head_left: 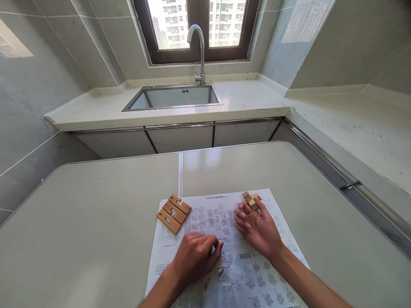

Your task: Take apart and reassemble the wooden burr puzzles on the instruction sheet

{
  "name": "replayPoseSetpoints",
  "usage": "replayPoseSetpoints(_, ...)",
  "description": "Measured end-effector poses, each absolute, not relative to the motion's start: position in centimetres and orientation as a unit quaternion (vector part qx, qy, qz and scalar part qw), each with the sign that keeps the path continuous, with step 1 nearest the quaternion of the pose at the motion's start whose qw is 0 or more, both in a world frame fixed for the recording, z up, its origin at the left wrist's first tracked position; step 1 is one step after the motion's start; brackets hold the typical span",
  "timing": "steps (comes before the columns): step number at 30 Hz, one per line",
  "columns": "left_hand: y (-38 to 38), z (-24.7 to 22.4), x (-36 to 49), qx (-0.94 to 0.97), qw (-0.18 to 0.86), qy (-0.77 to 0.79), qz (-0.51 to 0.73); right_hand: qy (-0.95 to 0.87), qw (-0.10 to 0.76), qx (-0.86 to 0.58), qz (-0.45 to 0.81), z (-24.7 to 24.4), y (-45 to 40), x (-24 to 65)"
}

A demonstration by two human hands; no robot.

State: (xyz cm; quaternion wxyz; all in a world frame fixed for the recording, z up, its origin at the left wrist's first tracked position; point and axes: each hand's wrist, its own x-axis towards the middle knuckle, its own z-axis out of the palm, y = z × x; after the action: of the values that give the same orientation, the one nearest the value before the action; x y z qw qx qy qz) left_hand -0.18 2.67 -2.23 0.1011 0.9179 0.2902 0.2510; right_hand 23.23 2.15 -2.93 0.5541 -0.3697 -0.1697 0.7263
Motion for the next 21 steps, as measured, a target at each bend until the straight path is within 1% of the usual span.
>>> replayPoseSetpoints(9,2.6,-2.3,-0.2,0.914,0.118,0.297,0.251,-0.226,0.53,-0.368,0.73,-2.5,1.7,22.6)
replayPoseSetpoints(16,2.9,-2.1,-0.4,0.901,0.153,0.315,0.256,-0.299,0.487,-0.269,0.776,-3.0,0.3,21.7)
replayPoseSetpoints(18,3.0,-1.9,-0.7,0.889,0.187,0.322,0.267,-0.31,0.463,-0.25,0.792,-3.4,-0.2,21.4)
replayPoseSetpoints(21,3.0,-1.3,-0.9,0.838,0.299,0.343,0.302,-0.319,0.42,-0.218,0.821,-4.0,-0.8,21.1)
